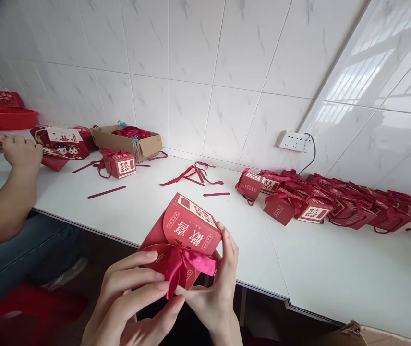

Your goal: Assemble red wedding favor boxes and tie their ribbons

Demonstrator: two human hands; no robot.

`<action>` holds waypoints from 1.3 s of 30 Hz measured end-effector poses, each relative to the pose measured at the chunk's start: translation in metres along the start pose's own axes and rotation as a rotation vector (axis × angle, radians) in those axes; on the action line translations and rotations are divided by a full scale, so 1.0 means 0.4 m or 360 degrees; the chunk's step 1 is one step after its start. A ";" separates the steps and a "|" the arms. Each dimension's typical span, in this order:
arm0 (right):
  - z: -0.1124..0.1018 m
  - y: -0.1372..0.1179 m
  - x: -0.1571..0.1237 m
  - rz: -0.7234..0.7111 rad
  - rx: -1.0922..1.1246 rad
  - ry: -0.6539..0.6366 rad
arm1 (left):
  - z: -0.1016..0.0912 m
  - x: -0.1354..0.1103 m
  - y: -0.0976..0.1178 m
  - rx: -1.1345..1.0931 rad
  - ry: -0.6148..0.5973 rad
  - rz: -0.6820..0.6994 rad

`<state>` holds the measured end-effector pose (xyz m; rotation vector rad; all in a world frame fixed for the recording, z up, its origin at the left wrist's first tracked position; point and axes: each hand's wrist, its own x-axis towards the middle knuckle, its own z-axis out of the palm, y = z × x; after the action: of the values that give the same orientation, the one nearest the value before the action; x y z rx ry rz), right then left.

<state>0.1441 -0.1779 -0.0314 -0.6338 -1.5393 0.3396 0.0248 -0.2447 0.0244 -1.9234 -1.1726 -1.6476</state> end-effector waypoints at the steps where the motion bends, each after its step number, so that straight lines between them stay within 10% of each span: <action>1: 0.000 -0.001 0.001 -0.0008 0.0003 -0.0007 | 0.002 0.001 0.001 0.0007 0.0003 -0.0008; 28: -0.010 0.013 -0.016 0.0143 -0.0235 -0.0045 | 0.034 -0.014 0.018 -0.0085 0.0021 0.0039; 39: -0.201 0.053 -0.029 0.0121 -0.0915 0.0198 | 0.168 -0.027 -0.035 -0.0900 -0.0216 0.0367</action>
<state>0.2268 -0.1809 -0.0462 -1.1406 -1.4957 -0.0968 0.0576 -0.1922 -0.0069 -2.4265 -0.5185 -1.8755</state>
